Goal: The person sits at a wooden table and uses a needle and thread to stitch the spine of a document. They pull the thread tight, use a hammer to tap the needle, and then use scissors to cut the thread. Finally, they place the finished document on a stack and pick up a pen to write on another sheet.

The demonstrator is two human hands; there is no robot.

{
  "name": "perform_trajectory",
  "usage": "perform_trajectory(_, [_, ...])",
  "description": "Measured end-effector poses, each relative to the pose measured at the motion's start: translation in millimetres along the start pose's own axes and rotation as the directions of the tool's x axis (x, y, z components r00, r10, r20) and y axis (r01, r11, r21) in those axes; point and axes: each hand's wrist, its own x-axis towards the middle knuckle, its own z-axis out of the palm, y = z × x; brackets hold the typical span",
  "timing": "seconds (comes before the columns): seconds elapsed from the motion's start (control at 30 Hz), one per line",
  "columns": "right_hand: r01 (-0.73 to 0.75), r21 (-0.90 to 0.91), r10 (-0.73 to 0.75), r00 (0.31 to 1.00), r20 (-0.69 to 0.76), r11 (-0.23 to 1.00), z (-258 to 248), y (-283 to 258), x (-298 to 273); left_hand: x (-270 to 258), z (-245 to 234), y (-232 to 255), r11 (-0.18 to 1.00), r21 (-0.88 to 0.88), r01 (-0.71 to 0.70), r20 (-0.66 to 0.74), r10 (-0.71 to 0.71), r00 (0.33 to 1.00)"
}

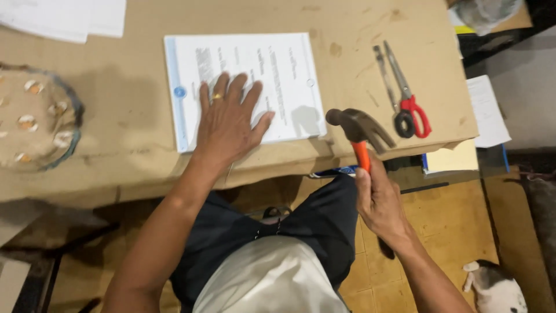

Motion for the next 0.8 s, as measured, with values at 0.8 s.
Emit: perform_trajectory(0.8, [0.185,-0.020,-0.176,0.959,0.222,0.983,36,-58,2,-26,1,-81,0.999,-0.041,-0.008,-0.276,-0.003,0.961])
